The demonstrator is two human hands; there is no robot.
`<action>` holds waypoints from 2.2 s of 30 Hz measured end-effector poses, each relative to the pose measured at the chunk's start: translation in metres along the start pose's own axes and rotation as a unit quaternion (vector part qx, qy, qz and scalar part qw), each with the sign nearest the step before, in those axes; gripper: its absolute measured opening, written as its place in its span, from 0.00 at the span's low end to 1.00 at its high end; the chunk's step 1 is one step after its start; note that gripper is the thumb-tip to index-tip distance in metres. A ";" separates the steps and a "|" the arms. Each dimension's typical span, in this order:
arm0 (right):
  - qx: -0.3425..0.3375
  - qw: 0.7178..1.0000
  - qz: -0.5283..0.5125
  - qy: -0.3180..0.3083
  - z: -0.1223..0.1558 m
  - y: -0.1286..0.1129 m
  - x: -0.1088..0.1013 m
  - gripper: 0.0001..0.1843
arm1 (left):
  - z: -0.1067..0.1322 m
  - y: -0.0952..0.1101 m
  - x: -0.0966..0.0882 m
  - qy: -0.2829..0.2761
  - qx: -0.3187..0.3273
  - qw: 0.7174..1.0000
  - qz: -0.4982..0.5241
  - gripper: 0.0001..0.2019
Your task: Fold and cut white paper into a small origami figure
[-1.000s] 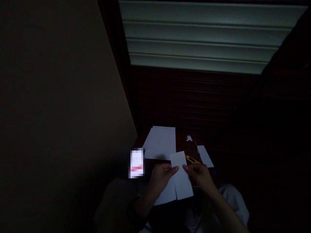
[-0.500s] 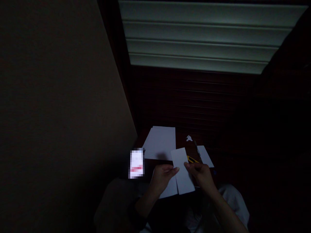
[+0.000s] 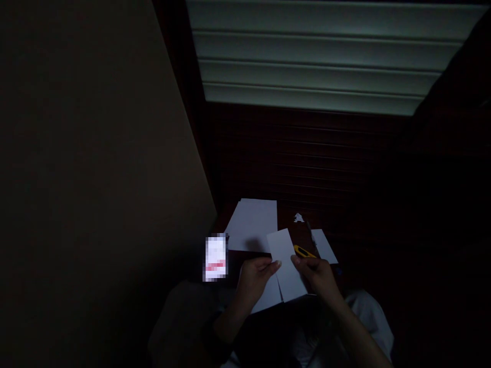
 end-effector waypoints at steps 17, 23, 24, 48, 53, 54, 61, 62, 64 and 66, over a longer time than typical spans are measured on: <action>-0.006 0.999 -0.038 -0.011 0.001 0.005 -0.002 0.23 | 0.000 0.002 0.000 -0.010 0.004 1.000 0.003 0.16; 0.003 1.000 -0.010 0.027 0.003 0.002 -0.004 0.24 | -0.002 0.003 0.001 -0.001 0.011 1.000 0.009 0.16; -0.004 1.000 -0.007 0.020 0.004 0.000 -0.003 0.24 | -0.002 0.004 0.000 0.006 0.017 1.000 0.007 0.15; -0.006 1.000 0.009 0.014 0.009 -0.007 -0.001 0.26 | -0.005 0.005 -0.006 0.017 0.018 0.999 -0.022 0.15; -0.010 0.999 0.024 0.031 0.008 -0.007 -0.003 0.25 | -0.006 0.004 -0.008 0.026 0.017 0.999 -0.026 0.16; -0.005 0.999 0.025 0.032 0.008 -0.006 -0.003 0.25 | -0.006 0.004 -0.008 0.024 0.015 0.999 -0.027 0.16; -0.023 0.998 0.023 -0.045 0.007 -0.001 0.000 0.24 | -0.007 0.005 -0.009 0.020 0.019 0.999 -0.019 0.14; -0.021 0.998 0.026 -0.052 0.007 0.000 0.001 0.24 | -0.007 0.004 -0.009 0.017 0.016 1.000 -0.018 0.14; -0.015 0.998 0.032 -0.047 0.007 0.004 -0.001 0.24 | -0.007 0.001 -0.008 0.016 0.007 1.000 -0.018 0.15; -0.014 0.999 0.036 -0.027 0.006 0.005 -0.003 0.24 | -0.007 0.000 -0.009 0.023 0.000 1.000 -0.019 0.15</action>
Point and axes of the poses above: each hand's wrist, its own z-axis away from the middle knuckle, its own x-axis out of the palm, y = z × x, the point moved 7 cm from there along -z, towards the middle knuckle, and after that the axes turned 9 degrees about x, right-handed, at the moved point
